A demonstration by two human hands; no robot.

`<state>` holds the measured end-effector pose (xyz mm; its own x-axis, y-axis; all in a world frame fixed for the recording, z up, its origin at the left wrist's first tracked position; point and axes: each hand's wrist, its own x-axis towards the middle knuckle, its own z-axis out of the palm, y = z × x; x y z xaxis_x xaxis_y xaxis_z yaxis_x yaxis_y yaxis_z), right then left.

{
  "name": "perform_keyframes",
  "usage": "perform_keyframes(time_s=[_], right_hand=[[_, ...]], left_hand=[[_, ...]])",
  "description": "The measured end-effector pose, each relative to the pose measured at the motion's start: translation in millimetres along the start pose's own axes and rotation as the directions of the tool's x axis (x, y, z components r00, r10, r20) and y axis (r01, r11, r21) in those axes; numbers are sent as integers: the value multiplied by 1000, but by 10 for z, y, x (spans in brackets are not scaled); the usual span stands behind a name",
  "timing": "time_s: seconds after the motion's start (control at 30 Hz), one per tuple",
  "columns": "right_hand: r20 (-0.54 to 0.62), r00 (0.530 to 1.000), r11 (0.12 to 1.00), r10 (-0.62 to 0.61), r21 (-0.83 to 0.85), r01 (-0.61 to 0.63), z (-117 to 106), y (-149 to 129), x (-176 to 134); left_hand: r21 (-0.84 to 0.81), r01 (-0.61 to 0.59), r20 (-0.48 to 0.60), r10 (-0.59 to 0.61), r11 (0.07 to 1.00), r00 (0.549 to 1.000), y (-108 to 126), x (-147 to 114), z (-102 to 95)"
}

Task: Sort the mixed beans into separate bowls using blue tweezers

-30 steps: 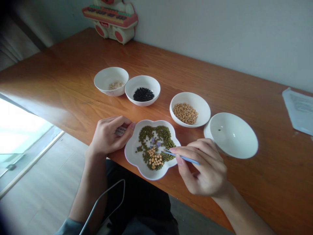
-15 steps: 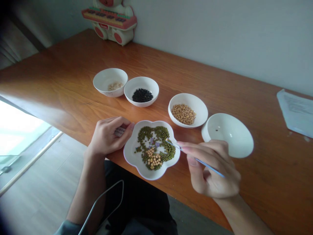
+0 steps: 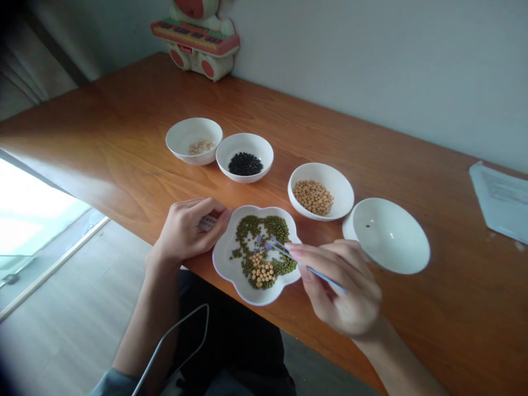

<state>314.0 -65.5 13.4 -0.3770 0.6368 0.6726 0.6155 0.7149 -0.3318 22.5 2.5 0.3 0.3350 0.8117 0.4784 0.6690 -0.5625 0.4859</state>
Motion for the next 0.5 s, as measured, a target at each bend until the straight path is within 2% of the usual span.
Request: perform_keyframes(time_s=[0.07,0.17,0.5], right_hand=[[83,996,997,-24,76,18,56,-53,15],[138,990,994,-33,112,17,123,-90,22],[122,992,995,-41,97,29,106,-66,19]], left_hand=[[-6,-3,5,3,1000,1000,3,7,-1],[-7,-9,5,9,1000,1000,7,17,-3],[-9,-3,4,3,1000,1000,9,11,0]])
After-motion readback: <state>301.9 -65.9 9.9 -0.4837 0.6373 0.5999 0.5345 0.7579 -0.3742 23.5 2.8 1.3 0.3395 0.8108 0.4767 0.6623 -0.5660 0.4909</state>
